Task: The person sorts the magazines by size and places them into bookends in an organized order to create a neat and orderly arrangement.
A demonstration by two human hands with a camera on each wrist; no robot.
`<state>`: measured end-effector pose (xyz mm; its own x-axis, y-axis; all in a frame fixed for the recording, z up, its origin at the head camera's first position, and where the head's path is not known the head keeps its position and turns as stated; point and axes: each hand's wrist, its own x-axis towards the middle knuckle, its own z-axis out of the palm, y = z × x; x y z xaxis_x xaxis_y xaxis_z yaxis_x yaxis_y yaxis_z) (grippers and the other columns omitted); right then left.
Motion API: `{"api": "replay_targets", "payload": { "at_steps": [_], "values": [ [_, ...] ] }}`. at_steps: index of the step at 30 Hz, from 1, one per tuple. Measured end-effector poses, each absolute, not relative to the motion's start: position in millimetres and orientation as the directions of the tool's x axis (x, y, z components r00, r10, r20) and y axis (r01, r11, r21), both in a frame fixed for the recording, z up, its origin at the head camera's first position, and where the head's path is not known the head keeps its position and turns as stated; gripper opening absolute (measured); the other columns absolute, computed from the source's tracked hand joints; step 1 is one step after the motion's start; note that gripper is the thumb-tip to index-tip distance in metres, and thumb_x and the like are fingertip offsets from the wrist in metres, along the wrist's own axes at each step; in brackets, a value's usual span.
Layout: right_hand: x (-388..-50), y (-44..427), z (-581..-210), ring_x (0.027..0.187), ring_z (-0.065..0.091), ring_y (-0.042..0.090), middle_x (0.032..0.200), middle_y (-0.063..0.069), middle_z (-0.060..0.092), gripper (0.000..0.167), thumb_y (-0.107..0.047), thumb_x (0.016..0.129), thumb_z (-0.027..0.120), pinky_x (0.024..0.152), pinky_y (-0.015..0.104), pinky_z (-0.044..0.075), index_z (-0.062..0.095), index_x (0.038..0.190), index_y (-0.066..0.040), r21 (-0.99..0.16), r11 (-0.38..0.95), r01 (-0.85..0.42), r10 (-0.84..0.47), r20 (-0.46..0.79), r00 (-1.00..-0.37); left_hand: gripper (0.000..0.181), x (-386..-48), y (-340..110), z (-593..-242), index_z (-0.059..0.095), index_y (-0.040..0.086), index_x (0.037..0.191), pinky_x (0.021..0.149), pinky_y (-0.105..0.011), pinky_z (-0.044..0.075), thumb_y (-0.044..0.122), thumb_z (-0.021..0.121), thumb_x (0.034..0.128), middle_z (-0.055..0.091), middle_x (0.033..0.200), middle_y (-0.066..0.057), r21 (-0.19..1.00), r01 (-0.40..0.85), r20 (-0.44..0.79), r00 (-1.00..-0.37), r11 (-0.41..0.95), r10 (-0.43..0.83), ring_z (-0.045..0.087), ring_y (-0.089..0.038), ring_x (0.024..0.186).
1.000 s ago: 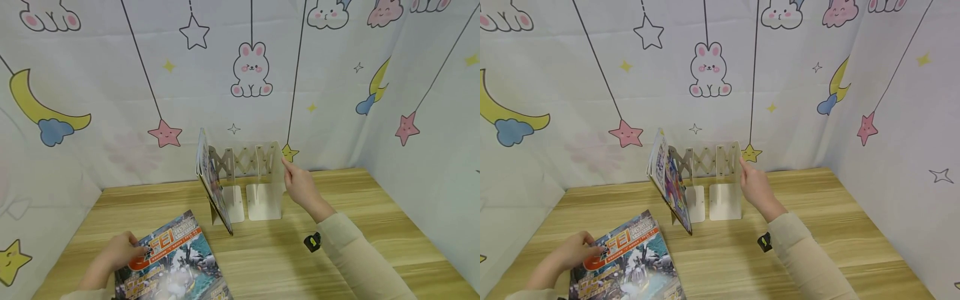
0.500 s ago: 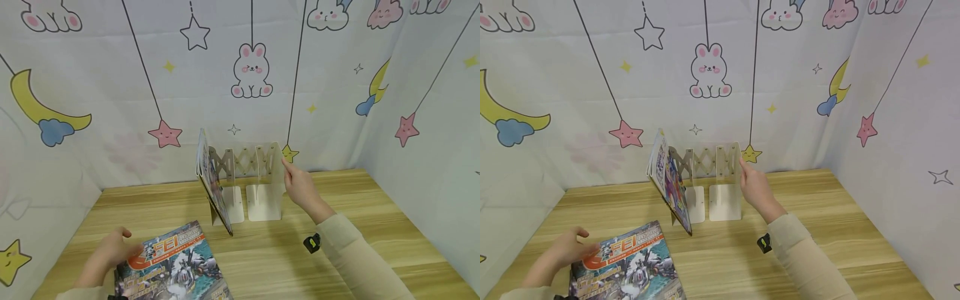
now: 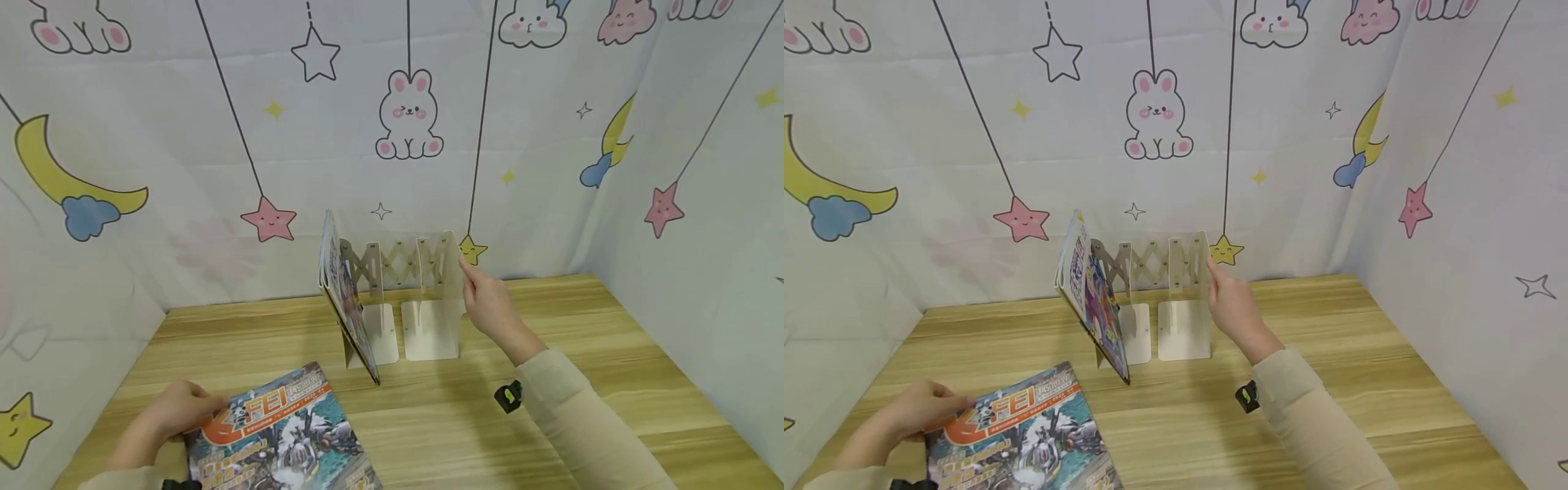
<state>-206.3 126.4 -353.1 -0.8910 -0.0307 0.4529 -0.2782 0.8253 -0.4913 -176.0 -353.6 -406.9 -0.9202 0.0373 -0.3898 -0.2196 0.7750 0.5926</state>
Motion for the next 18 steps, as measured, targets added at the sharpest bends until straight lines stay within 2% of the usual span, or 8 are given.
{"api": "replay_targets", "payload": {
  "at_steps": [4, 6, 8, 11, 15, 18],
  "values": [
    [-206.8, 126.6, -353.3, 0.039, 0.028, 0.01, 0.052, 0.004, 0.041, 0.043, -0.007, 0.1, 0.041, 0.039, 0.021, 0.03, 0.041, 0.142, 0.0, -0.49, 0.828, -0.273, -0.032, 0.446, -0.895, 0.043, -176.8, -355.3, -405.3, 0.065, -0.01, 0.102, 0.053, -0.028, 0.049, 0.031, 0.061, 0.0898, 0.059, 0.073, -0.002, 0.644, -0.231, -0.388, -0.92, 0.729, 0.052, 0.051, -0.011, 0.056],
    [-207.0, 126.0, -353.5, 0.039, 0.028, 0.009, 0.053, 0.005, 0.042, 0.043, -0.007, 0.1, 0.041, 0.039, 0.021, 0.031, 0.04, 0.142, 0.001, -0.487, 0.83, -0.271, -0.033, 0.443, -0.896, 0.044, -176.5, -356.8, -404.2, 0.062, -0.013, 0.106, 0.059, -0.031, 0.054, 0.028, 0.06, 0.091, 0.064, 0.088, -0.007, 0.67, -0.238, -0.385, -0.921, 0.704, 0.055, 0.058, -0.013, 0.068],
    [-206.8, 125.8, -353.0, 0.038, 0.029, 0.009, 0.055, 0.006, 0.045, 0.043, -0.006, 0.099, 0.042, 0.039, 0.02, 0.031, 0.039, 0.142, 0.001, -0.482, 0.834, -0.269, -0.034, 0.442, -0.896, 0.044, -176.7, -358.3, -403.2, 0.059, -0.015, 0.11, 0.067, -0.032, 0.057, 0.026, 0.057, 0.0927, 0.066, 0.094, -0.009, 0.699, -0.241, -0.389, -0.918, 0.673, 0.075, 0.061, -0.014, 0.075],
    [-206.6, 125.7, -352.6, 0.038, 0.028, 0.009, 0.057, 0.008, 0.048, 0.044, -0.006, 0.099, 0.042, 0.038, 0.02, 0.031, 0.038, 0.142, 0.002, -0.476, 0.837, -0.27, -0.037, 0.444, -0.895, 0.048, -176.8, -361.2, -401.6, 0.055, -0.016, 0.118, 0.074, -0.035, 0.058, 0.026, 0.055, 0.0946, 0.066, 0.102, -0.012, 0.73, -0.256, -0.402, -0.91, 0.633, 0.096, 0.064, -0.015, 0.083],
    [-206.1, 125.7, -352.3, 0.037, 0.028, 0.009, 0.058, 0.008, 0.049, 0.044, -0.006, 0.099, 0.042, 0.038, 0.019, 0.031, 0.038, 0.142, 0.002, -0.474, 0.838, -0.272, -0.04, 0.444, -0.895, 0.054, -176.9, -365.1, -400.1, 0.05, -0.016, 0.126, 0.078, -0.036, 0.057, 0.028, 0.055, 0.096, 0.06, 0.118, -0.023, 0.774, -0.276, -0.421, -0.896, 0.57, 0.138, 0.065, -0.016, 0.091],
    [-205.8, 125.6, -352.0, 0.037, 0.028, 0.009, 0.056, 0.008, 0.048, 0.044, -0.006, 0.1, 0.042, 0.038, 0.019, 0.03, 0.037, 0.143, 0.002, -0.475, 0.837, -0.272, -0.041, 0.443, -0.896, 0.052, -175.4, -367.8, -399.0, 0.049, -0.014, 0.129, 0.08, -0.034, 0.056, 0.025, 0.055, 0.0961, 0.056, 0.126, -0.025, 0.807, -0.286, -0.426, -0.888, 0.517, 0.174, 0.064, -0.014, 0.095]
  ]
}}
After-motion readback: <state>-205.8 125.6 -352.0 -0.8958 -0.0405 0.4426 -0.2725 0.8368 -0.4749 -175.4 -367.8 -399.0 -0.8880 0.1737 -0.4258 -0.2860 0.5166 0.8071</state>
